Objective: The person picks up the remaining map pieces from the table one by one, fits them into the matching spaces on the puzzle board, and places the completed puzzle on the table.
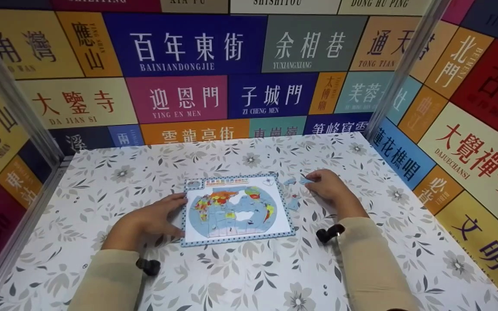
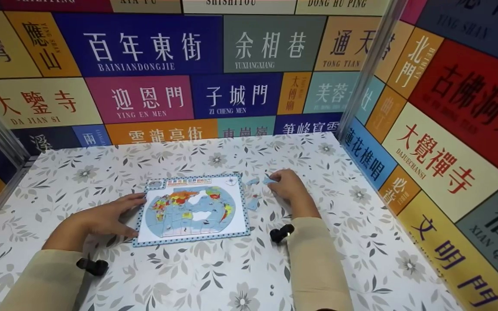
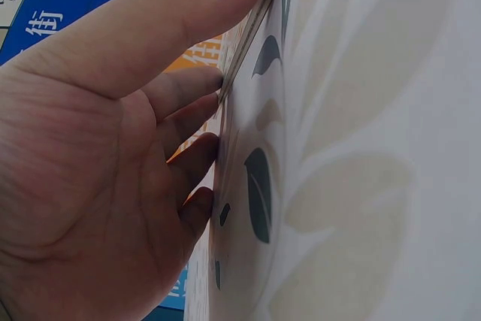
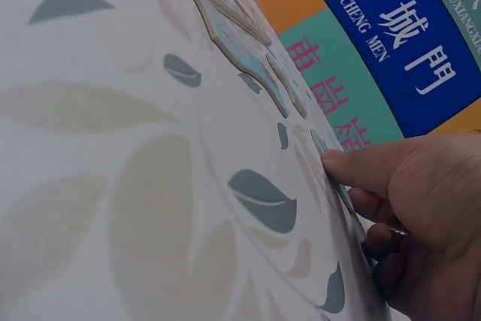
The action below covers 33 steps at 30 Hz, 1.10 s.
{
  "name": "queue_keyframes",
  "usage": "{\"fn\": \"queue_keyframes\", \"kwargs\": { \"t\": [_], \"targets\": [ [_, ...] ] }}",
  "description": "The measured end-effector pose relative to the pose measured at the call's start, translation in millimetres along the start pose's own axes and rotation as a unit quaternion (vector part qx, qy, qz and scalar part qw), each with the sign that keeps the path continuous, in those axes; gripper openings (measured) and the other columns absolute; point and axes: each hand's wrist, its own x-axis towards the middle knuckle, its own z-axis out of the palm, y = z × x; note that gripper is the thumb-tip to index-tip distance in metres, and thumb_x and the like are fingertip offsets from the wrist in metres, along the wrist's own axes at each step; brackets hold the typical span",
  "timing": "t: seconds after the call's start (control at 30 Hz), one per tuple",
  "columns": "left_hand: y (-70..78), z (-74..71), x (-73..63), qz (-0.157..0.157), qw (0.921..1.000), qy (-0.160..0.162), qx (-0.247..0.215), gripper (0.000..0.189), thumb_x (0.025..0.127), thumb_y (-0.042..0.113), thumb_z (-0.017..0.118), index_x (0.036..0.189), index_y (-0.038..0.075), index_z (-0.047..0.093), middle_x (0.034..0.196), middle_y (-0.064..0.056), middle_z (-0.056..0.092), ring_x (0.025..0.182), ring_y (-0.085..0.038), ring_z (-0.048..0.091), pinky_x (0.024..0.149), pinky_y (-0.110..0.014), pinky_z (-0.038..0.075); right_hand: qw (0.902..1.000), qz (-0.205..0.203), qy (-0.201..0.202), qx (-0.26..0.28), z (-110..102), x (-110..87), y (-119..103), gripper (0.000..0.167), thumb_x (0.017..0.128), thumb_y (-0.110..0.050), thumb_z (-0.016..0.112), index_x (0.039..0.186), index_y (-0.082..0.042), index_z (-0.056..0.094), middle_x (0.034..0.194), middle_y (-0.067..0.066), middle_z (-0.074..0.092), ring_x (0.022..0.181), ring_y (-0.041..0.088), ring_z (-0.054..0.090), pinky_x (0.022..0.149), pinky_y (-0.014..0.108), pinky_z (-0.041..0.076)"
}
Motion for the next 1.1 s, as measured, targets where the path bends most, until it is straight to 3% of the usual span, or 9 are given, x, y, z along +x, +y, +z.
{"fn": "queue_keyframes", "kwargs": {
  "t": [0.23,0.5,0.87,1.1],
  "targets": [
    [1.7,-1.3,-0.8,-0.011,0.9999,-0.004,-0.008,0.109,0.080,0.046,0.094,0.169,0.028,0.034,0.182,0.004,0.014,0.169,-0.039,0.009,0.135,-0.066,0.014,0.9998,0.019,0.001,0.006,-1.2,-1.4,-2.3,0.043,0.103,-0.025,0.070,0.142,-0.005,0.067,0.146,0.023,0.065,0.140,0.042,0.058,0.123,0.057,0.044],
    [3.3,-1.2,-0.7,-0.029,0.9994,-0.004,-0.019,0.109,0.078,0.047,0.095,0.168,0.033,0.036,0.182,0.008,0.014,0.170,-0.037,0.009,0.135,-0.067,0.013,0.9996,0.026,-0.012,-0.001,-1.0,-1.8,-4.8,0.042,0.106,-0.024,0.065,0.143,-0.005,0.065,0.146,0.023,0.064,0.140,0.043,0.058,0.123,0.059,0.044],
    [3.6,-0.1,-1.8,-0.032,0.9994,-0.003,-0.015,0.110,0.078,0.048,0.095,0.168,0.034,0.035,0.182,0.009,0.014,0.170,-0.038,0.009,0.134,-0.069,0.015,1.0000,-0.003,-0.005,-0.007,-1.1,-2.9,-8.9,0.042,0.107,-0.024,0.062,0.144,-0.003,0.064,0.143,0.025,0.063,0.134,0.042,0.059,0.118,0.059,0.047],
    [4.9,-1.1,-1.7,-0.049,0.9986,-0.005,-0.020,0.110,0.076,0.048,0.095,0.168,0.038,0.035,0.182,0.012,0.013,0.170,-0.036,0.007,0.134,-0.069,0.013,0.9998,0.007,-0.013,0.010,-4.1,-8.7,-26.6,0.041,0.107,-0.025,0.061,0.145,-0.007,0.063,0.153,0.023,0.056,0.146,0.044,0.050,0.125,0.062,0.040]
  ]
}}
